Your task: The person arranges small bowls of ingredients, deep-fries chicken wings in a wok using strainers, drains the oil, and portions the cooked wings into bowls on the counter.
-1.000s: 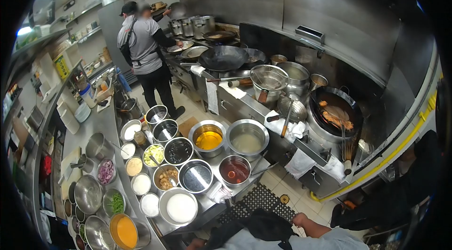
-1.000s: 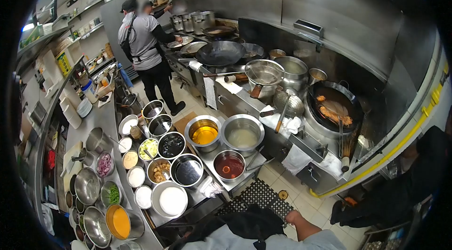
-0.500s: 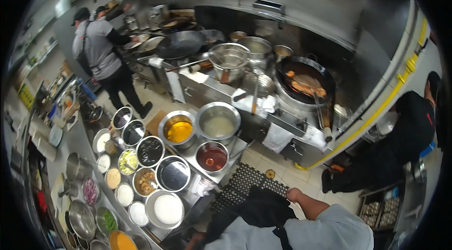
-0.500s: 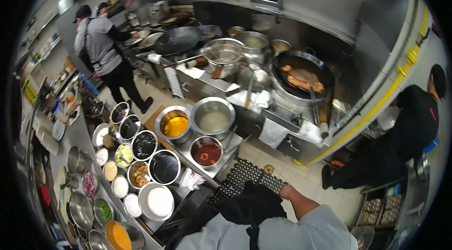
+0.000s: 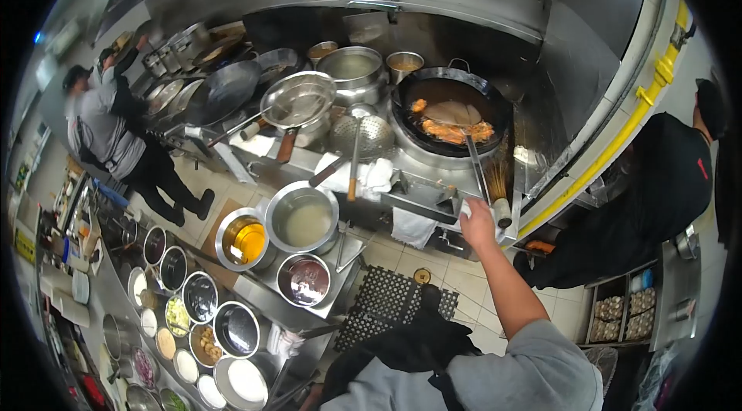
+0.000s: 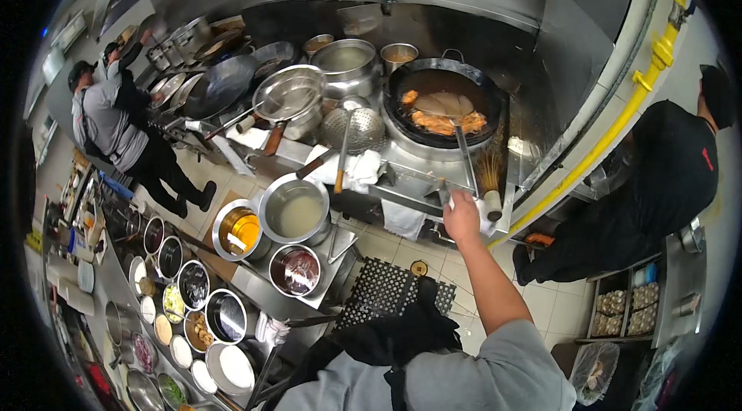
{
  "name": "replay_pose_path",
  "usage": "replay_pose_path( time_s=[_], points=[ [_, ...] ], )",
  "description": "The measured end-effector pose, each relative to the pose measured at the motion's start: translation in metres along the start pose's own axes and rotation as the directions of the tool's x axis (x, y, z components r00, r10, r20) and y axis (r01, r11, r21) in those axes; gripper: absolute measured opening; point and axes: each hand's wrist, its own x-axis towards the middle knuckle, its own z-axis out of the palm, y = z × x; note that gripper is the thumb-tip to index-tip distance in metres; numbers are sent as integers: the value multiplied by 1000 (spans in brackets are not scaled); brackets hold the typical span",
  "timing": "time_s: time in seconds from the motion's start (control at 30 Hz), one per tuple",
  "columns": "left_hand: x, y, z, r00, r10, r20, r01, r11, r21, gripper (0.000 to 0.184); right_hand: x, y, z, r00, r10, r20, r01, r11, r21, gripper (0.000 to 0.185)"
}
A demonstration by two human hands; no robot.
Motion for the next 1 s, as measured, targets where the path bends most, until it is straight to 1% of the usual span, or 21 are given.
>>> replay_pose_path(
  time_s=[0.03,0.1,0.13,0.2,0.23,0.27,0.3,0.33,0.37,0.47,0.5,0.53,0.63,0.7,0.73,0.77,0.8,0.83,0.87,0.93,1.0],
  points=[
    [7,2,3,1000,19,-1,-18,1000,24,37,10,-2,2,1000,1,3,-1,1000,1,47],
    [14,32,4,998,69,-13,-67,990,123,37,51,31,7,992,125,20,-120,982,-146,62],
    [23,35,4,992,123,-13,-118,974,193,37,56,27,12,992,125,22,-120,982,-146,62],
    [42,76,4,937,350,-5,-294,796,530,37,79,65,21,946,258,198,-227,960,-165,69],
    [51,92,2,905,425,-21,-315,701,639,37,77,68,26,980,180,80,-166,973,-157,62],
    [57,119,7,871,487,-68,-279,603,748,37,93,86,16,981,177,80,-163,974,-157,62],
    [61,127,12,945,300,-133,-210,864,459,33,104,91,-3,952,244,183,-229,968,-101,58],
    [41,165,9,977,89,-194,-89,996,9,30,122,99,-17,914,287,288,-283,958,-57,55],
    [-30,270,-12,963,-116,-244,19,931,-365,28,120,96,-19,940,271,209,-268,962,-44,48],
    [-53,321,-7,960,-71,-271,-27,940,-340,26,139,114,-59,964,189,188,-182,982,-52,45],
    [-11,280,10,955,-75,-288,-43,922,-384,28,141,116,-72,978,173,119,-170,985,-36,42],
    [8,269,20,954,-71,-290,-49,920,-388,28,151,121,-102,978,137,158,-134,991,-27,44],
    [29,240,39,972,-151,-178,58,894,-444,30,162,135,-110,980,136,147,-125,989,-82,44],
    [42,223,44,975,-201,-97,133,871,-472,33,167,138,-125,987,91,130,-93,996,10,41],
    [56,214,43,983,-173,-59,136,907,-398,30,172,145,-126,988,72,140,-71,997,-14,41],
    [70,203,36,997,-77,-4,75,978,-194,26,171,154,-119,992,43,120,-37,998,-49,41],
    [88,194,37,996,50,76,-54,997,49,23,173,160,-119,994,3,108,7,995,-95,42],
    [108,188,41,959,173,224,-218,956,196,20,180,137,-140,864,257,433,-326,941,92,44],
    [106,193,34,982,138,131,-162,968,192,19,178,134,-136,864,258,431,-326,941,91,44],
    [102,220,21,999,-27,42,30,996,-79,18,177,133,-132,742,357,567,-591,748,302,49],
    [96,244,4,989,-144,25,145,938,-316,18,173,127,-130,768,349,537,-546,795,266,46]
  ],
)
